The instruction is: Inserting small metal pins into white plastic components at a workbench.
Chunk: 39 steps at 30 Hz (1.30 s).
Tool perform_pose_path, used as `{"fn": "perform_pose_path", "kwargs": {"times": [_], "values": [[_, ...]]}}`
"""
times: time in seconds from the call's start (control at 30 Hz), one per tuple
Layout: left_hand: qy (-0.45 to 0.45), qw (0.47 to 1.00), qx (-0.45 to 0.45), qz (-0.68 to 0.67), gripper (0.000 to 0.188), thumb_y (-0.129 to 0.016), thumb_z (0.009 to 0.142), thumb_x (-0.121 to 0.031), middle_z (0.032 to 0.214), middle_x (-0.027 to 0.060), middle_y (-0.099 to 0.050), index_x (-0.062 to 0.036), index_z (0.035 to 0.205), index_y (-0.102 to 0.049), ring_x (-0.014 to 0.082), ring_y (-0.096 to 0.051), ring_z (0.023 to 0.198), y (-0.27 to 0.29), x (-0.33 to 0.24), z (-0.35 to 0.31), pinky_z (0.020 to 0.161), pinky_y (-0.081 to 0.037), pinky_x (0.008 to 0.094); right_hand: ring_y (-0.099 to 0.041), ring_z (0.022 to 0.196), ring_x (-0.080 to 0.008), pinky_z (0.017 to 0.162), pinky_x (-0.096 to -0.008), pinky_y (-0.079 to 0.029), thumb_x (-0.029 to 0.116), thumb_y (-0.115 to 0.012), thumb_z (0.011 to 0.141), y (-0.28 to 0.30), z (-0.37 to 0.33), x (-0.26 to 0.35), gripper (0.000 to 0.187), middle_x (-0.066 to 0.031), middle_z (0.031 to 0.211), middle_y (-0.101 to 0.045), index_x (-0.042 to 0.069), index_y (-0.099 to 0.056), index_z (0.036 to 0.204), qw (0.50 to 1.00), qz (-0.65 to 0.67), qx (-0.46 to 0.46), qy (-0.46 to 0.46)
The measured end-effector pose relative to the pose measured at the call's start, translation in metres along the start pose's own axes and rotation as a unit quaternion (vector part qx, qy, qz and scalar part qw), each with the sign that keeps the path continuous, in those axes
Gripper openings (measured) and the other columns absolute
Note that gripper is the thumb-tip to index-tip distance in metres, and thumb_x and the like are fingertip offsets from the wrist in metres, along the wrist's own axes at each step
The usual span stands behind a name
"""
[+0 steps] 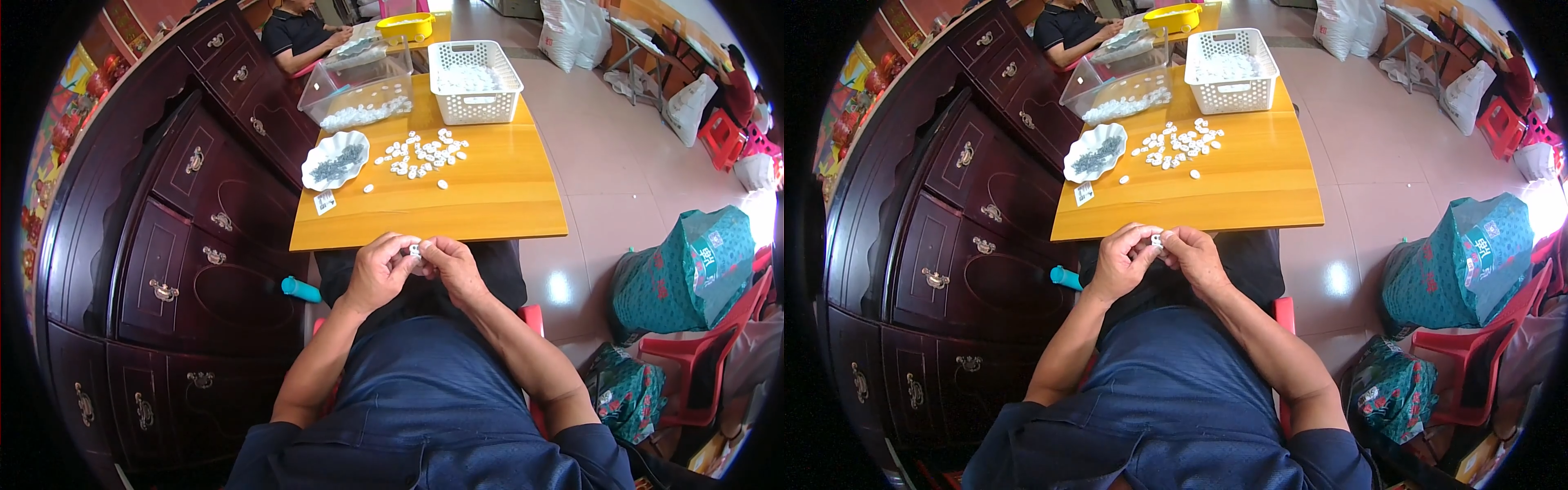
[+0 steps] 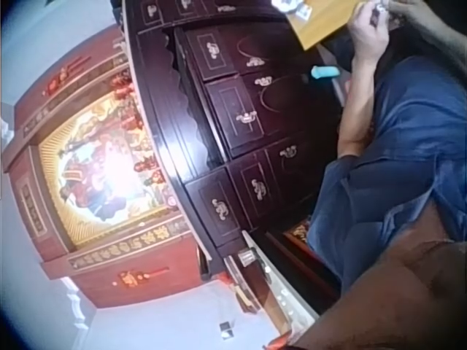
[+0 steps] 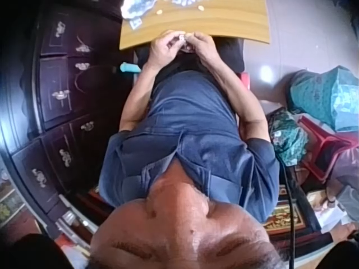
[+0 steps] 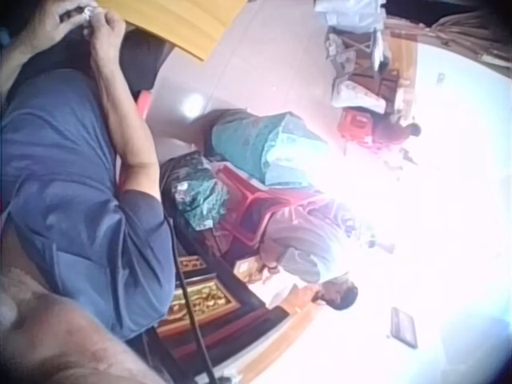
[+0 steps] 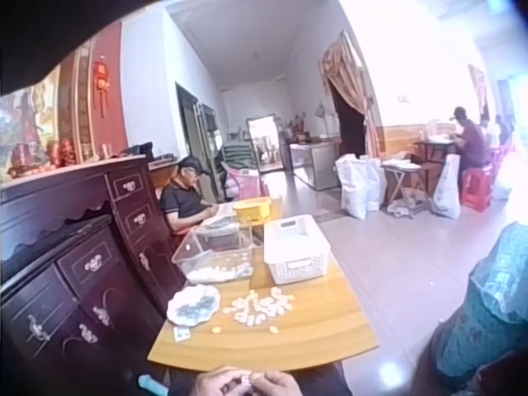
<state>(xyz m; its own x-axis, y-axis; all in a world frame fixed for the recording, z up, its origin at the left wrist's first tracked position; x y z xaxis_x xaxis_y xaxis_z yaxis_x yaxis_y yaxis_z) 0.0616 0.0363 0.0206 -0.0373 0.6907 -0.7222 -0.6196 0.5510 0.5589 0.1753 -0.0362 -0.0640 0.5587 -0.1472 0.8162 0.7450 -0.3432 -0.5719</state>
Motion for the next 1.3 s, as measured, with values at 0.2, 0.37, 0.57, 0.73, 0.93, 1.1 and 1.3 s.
{"fn": "perform_pose_path", "kwargs": {"times": [0.2,0.37,0.57,0.73,0.93,1.1,1.3], "values": [[-0.017,1.0,-0.008,-0.013,0.02,-0.07,0.091,0.005,0.096,0.0093,-0.069,0.0025,0.111,-0.068,0.0157,-0.07,0.079,-0.003,-0.003,-0.001,0.068,-0.056,0.027,-0.054,0.069,-0.0073,0.064,-0.0226,-0.044,0.021,-0.063,0.105,-0.002,-0.004,0.001,0.021,-0.0004,0.08,-0.065,0.004,-0.069,0.095,1.0,0.0,-0.016,0.002],[-0.024,0.999,-0.021,0.002,0.016,-0.068,0.093,0.004,0.096,0.0102,-0.069,0.0018,0.109,-0.068,0.0169,-0.071,0.08,-0.004,-0.001,-0.002,0.069,-0.057,0.0278,-0.055,0.069,-0.0075,0.065,-0.0227,-0.044,0.021,-0.063,0.105,-0.001,-0.005,-0.001,0.022,-0.0006,0.08,-0.066,0.003,-0.07,0.094,1.0,-0.008,-0.021,-0.001],[-0.03,0.999,-0.027,0.005,0.015,-0.069,0.091,0.002,0.092,0.0144,-0.069,0.0008,0.106,-0.067,0.0284,-0.072,0.08,-0.002,-0.003,0.0,0.07,-0.056,0.0351,-0.055,0.07,-0.0075,0.065,-0.023,-0.044,0.022,-0.063,0.105,-0.005,-0.008,0.001,0.023,-0.001,0.081,-0.066,0.003,-0.07,0.095,0.999,-0.01,-0.023,0.027],[-0.03,0.999,-0.025,-0.02,0.018,-0.07,0.092,0.003,0.096,0.0097,-0.069,0.0012,0.111,-0.068,0.0166,-0.07,0.08,-0.001,-0.005,0.001,0.07,-0.056,0.0273,-0.054,0.07,-0.0074,0.065,-0.0228,-0.044,0.022,-0.063,0.105,-0.004,-0.006,0.005,0.023,-0.0011,0.081,-0.066,0.003,-0.071,0.096,0.999,0.003,-0.014,0.032],[-0.047,0.999,-0.007,-0.019,0.017,-0.071,0.091,0.002,0.097,0.0128,-0.07,0.0027,0.108,-0.068,0.0226,-0.073,0.082,0.004,-0.009,0.008,0.07,-0.058,0.031,-0.054,0.07,-0.0071,0.065,-0.0224,-0.043,0.022,-0.062,0.105,-0.007,-0.007,0.011,0.023,-0.0013,0.082,-0.067,0.002,-0.071,0.098,0.999,0.019,-0.016,0.045],[-0.072,0.997,-0.031,0.018,0.016,-0.071,0.09,0.002,0.094,0.0127,-0.07,0.0016,0.106,-0.069,0.0255,-0.072,0.081,0.006,-0.014,0.008,0.071,-0.057,0.0334,-0.054,0.071,-0.0068,0.066,-0.022,-0.043,0.02,-0.063,0.105,-0.009,-0.008,0.012,0.022,-0.0014,0.083,-0.067,0.001,-0.071,0.099,0.998,0.013,-0.012,0.058],[-0.054,0.998,-0.016,0.027,0.022,-0.071,0.089,0.003,0.094,0.011,-0.068,-0.0001,0.11,-0.068,0.0229,-0.071,0.077,-0.003,-0.013,0.01,0.067,-0.055,0.032,-0.055,0.071,-0.0063,0.065,-0.0212,-0.043,0.02,-0.063,0.105,-0.002,-0.009,0.01,0.021,-0.0009,0.084,-0.067,0.001,-0.07,0.099,0.998,0.015,-0.033,0.055]]}}
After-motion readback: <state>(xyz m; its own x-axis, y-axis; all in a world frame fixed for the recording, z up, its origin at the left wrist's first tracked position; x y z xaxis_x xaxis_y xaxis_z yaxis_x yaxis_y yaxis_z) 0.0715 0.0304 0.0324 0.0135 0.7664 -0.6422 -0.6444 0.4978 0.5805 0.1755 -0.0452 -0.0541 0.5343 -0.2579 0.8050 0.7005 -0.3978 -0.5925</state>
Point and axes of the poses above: each hand's wrist, its own z-axis towards the middle knuckle, its own y-axis out of the back of the hand, x = y × z, the point moved 6 cm from there along z, towards the middle knuckle
